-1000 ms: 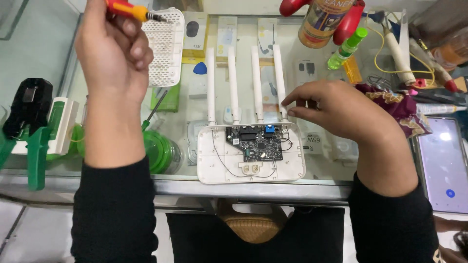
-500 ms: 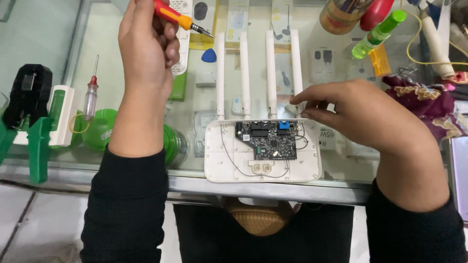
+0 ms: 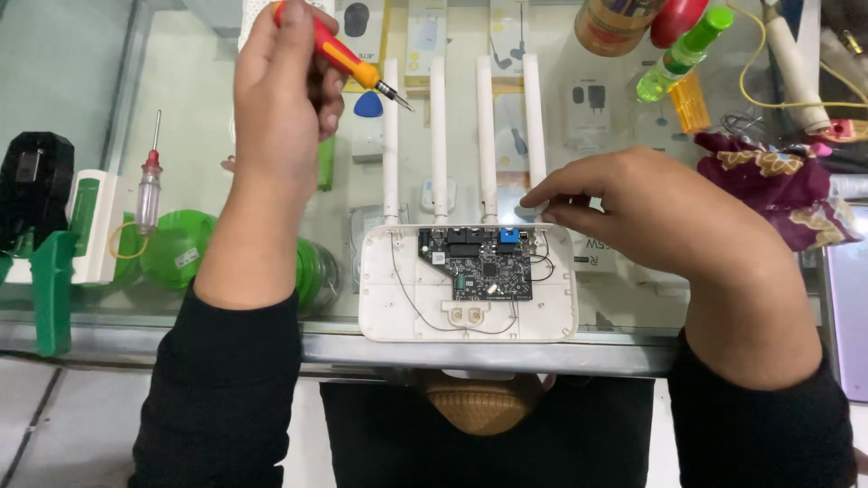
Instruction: Disassembling a wireless router and manipulating its internal components with a screwdriver.
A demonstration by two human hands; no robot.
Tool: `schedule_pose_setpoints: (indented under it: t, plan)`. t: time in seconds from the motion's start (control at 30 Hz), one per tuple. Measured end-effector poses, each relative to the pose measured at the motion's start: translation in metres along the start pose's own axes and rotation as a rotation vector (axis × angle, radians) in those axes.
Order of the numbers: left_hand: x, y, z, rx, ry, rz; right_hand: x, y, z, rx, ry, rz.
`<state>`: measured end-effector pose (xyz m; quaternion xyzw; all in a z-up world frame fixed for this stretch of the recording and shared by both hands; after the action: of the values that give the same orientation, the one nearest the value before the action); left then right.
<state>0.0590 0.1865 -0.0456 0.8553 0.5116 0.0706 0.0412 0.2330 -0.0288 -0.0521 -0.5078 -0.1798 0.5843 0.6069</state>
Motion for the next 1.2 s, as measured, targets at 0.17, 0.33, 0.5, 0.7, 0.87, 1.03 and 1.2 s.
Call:
schedule_pose_setpoints:
  t: [0.17,0.33,0.5,0.7,0.87,1.03,1.2]
  plan:
    - [-0.042,0.066,-0.025,0.424,0.383,0.503,-0.006,-0.016,0.014,-0.073,-0.316,-0.248]
    - [-0.084,0.117,-0.037,0.471,0.591,0.726,-0.015,-0.021,0.031,0.260,-0.593,-0.208]
    - [-0.089,0.126,-0.028,0.470,0.429,0.766,-0.003,-0.008,0.012,0.379,-0.471,-0.057]
    - [-0.095,0.127,-0.024,0.465,0.472,0.801,0.003,-0.003,-0.001,0.274,-0.299,-0.028]
    - [-0.095,0.128,-0.025,0.535,0.560,0.809,0.004,-0.003,0.000,0.292,-0.234,-0.023]
    - [-0.094,0.129,-0.022,0.544,0.547,0.826,0.005,-0.002,0.000,0.276,-0.215,-0.020]
    - [-0.093,0.129,-0.021,0.560,0.559,0.840,0.006,-0.001,0.002,0.261,-0.277,-0.036]
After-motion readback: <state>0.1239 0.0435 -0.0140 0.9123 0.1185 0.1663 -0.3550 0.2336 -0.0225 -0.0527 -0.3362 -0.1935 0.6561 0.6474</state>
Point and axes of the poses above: each hand's wrist, its own x-axis towards the middle knuckle, its own y-axis out of the palm, z = x × y, the point moved 8 cm from there along x, towards the middle knuckle, and after that the axes turned 2 degrees about y, right-handed, at the moved point
